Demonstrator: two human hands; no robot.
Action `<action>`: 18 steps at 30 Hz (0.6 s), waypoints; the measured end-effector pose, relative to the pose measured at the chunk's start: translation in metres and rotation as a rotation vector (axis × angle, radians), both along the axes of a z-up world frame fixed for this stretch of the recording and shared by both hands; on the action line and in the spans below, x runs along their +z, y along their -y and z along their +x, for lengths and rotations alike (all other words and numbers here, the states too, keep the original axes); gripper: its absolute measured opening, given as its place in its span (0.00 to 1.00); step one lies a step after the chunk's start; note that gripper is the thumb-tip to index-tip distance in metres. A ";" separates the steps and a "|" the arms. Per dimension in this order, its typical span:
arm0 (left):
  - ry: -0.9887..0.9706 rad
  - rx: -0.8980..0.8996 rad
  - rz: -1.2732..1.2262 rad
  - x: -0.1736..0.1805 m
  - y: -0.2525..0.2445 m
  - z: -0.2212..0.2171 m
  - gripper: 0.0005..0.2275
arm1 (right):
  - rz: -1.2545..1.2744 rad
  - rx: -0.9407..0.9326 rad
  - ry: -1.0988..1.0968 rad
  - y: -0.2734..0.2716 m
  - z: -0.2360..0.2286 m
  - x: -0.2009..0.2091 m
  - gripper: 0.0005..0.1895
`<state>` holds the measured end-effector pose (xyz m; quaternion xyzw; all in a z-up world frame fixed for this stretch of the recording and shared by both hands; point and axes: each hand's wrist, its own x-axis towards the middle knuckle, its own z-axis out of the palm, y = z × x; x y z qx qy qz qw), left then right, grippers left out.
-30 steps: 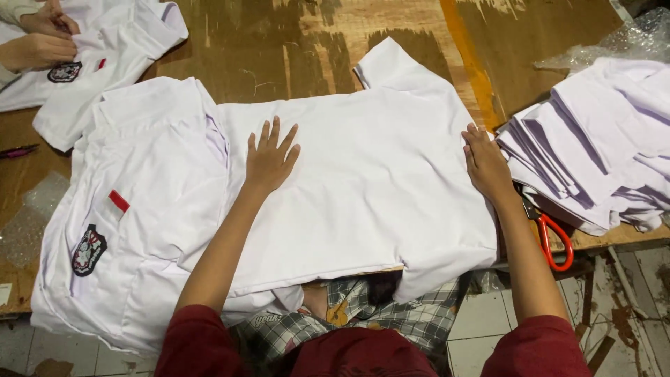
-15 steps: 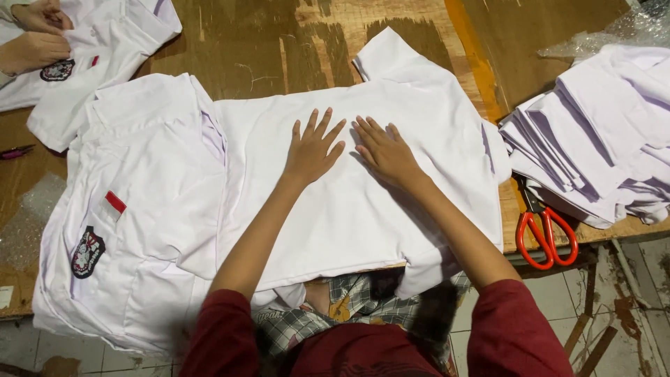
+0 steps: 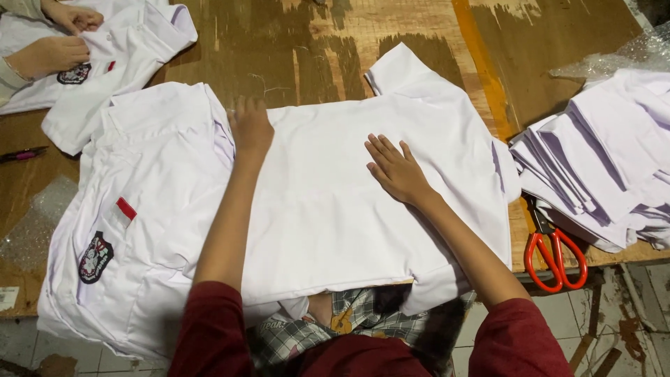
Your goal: Trimming loose threads from a white shirt and then folding it neatly.
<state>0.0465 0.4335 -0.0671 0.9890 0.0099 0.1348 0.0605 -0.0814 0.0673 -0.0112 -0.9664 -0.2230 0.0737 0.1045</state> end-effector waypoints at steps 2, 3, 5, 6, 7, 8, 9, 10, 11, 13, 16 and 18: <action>-0.152 0.045 0.066 0.028 -0.002 0.001 0.15 | 0.010 -0.011 -0.028 -0.001 -0.004 0.010 0.34; -0.299 0.096 0.132 0.042 -0.011 -0.001 0.17 | 0.024 -0.015 -0.049 -0.007 -0.003 0.015 0.35; -0.284 0.132 0.076 -0.061 -0.047 0.054 0.14 | 0.009 -0.007 -0.054 -0.005 -0.006 0.018 0.34; -0.259 0.146 0.028 -0.076 -0.049 0.114 0.12 | -0.002 -0.022 -0.053 -0.007 -0.005 0.019 0.33; -0.265 0.180 0.021 -0.058 -0.047 0.103 0.12 | -0.005 0.013 -0.058 -0.011 -0.007 0.019 0.33; -0.419 0.086 0.111 -0.038 -0.043 0.094 0.19 | 0.072 -0.003 -0.069 -0.013 -0.008 0.020 0.33; -0.567 -0.023 0.199 -0.015 -0.033 0.094 0.25 | 0.149 -0.031 -0.075 -0.011 -0.008 0.023 0.33; -0.568 -0.002 0.192 0.004 -0.032 0.083 0.25 | 0.147 -0.010 -0.075 -0.014 -0.009 0.024 0.33; -0.579 -0.031 0.280 0.023 -0.029 0.073 0.27 | 0.143 -0.028 -0.079 -0.016 -0.010 0.027 0.33; -0.592 -0.047 0.364 0.053 -0.029 0.062 0.28 | 0.139 -0.033 -0.081 -0.017 -0.009 0.026 0.33; -0.598 -0.100 0.597 0.066 -0.038 0.062 0.26 | 0.131 -0.028 -0.051 -0.013 -0.007 0.018 0.32; -0.597 -0.166 0.431 0.062 -0.048 0.075 0.21 | 0.125 -0.046 -0.053 -0.014 -0.008 0.020 0.33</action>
